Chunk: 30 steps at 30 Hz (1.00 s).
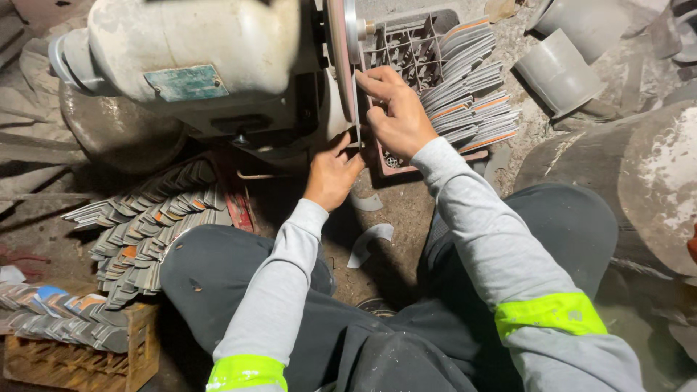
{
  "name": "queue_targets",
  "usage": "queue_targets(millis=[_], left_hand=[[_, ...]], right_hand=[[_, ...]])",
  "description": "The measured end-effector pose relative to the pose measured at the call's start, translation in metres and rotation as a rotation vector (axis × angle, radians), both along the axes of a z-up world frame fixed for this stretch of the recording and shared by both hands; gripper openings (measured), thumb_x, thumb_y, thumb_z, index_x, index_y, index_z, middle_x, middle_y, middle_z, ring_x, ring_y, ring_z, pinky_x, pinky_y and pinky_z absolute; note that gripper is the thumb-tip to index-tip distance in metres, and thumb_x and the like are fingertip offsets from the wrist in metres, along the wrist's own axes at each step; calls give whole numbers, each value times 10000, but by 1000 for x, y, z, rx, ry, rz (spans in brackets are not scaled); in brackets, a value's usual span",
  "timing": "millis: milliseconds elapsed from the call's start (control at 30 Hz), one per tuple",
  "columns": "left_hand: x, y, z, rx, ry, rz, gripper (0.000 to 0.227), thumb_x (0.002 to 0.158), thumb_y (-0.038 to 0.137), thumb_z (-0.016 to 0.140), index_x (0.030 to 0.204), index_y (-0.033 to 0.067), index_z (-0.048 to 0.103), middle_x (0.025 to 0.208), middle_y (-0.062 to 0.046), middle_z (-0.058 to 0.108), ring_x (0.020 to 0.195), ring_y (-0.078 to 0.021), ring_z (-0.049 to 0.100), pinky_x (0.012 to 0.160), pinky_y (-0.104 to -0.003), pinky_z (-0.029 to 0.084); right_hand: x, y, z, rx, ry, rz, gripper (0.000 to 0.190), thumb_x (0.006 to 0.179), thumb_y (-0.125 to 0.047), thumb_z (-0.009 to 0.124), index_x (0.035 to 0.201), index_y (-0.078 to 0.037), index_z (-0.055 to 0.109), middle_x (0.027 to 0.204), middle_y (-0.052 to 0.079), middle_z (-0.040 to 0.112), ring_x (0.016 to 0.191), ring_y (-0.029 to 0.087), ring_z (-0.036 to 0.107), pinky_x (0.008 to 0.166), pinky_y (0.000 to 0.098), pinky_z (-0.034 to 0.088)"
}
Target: The person sits on the floor and repeatedly presses small curved metal pieces against a rotating belt sander to smooth their edges. The person handles the parts one at a time, occasionally inspecting them before placing them into a nearby crate.
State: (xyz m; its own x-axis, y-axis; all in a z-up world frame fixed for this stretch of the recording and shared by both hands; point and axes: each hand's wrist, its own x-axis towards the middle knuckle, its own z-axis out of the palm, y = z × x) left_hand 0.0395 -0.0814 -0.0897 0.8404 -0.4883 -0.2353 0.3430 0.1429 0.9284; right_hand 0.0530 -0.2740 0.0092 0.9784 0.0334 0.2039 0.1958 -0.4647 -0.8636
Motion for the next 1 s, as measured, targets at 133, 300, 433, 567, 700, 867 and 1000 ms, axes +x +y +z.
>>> queue_targets(millis=[133,300,433,567,700,867,1000], left_hand=[[-16,3,13,34,-183,-30,460,976,54,722,1390,-74,566,1310,-105,652,1189,-150,604,1046,-286,524],[-62,6,30,61,-231,30,374,928,2,725,1290,-47,645,1191,-100,591,1120,-211,653,968,-336,578],[-84,26,50,655,-727,42,512,711,47,865,1185,17,674,1240,-194,611,1103,-359,646,903,-387,552],[-72,32,69,641,-783,33,573,739,22,810,1295,46,674,1206,-175,646,1092,-373,668,933,-387,554],[-66,24,77,578,-534,-10,552,798,93,833,1310,14,641,1114,-118,663,973,-250,675,858,-311,581],[-31,8,56,24,-152,-46,443,930,65,730,1349,-30,622,1174,-35,684,1034,-92,629,920,-256,549],[0,-3,34,-99,-72,11,434,948,88,740,1333,-46,593,1221,-32,679,1073,-101,639,953,-270,547]], right_hand=[[-11,3,8,18,-16,19,577,811,19,509,1378,37,613,1299,199,608,1224,309,618,1079,351,474],[-52,4,16,-55,-78,66,569,799,45,536,1359,43,634,1283,209,619,1231,307,609,1092,363,465],[-82,-21,15,207,299,234,519,784,83,497,1275,40,659,1181,119,700,1139,209,661,1029,316,507],[-83,-30,6,502,418,153,438,845,76,523,1266,39,639,1149,58,710,1033,155,679,954,291,557],[-74,-17,5,598,383,115,430,898,31,563,1326,28,596,1196,58,696,1091,152,675,970,314,579],[-40,7,-1,11,-27,20,548,836,48,577,1385,54,593,1297,199,629,1227,315,621,1083,380,482],[-2,6,-8,-48,-26,-68,547,824,14,545,1365,28,625,1320,208,625,1215,351,630,1042,369,499]])
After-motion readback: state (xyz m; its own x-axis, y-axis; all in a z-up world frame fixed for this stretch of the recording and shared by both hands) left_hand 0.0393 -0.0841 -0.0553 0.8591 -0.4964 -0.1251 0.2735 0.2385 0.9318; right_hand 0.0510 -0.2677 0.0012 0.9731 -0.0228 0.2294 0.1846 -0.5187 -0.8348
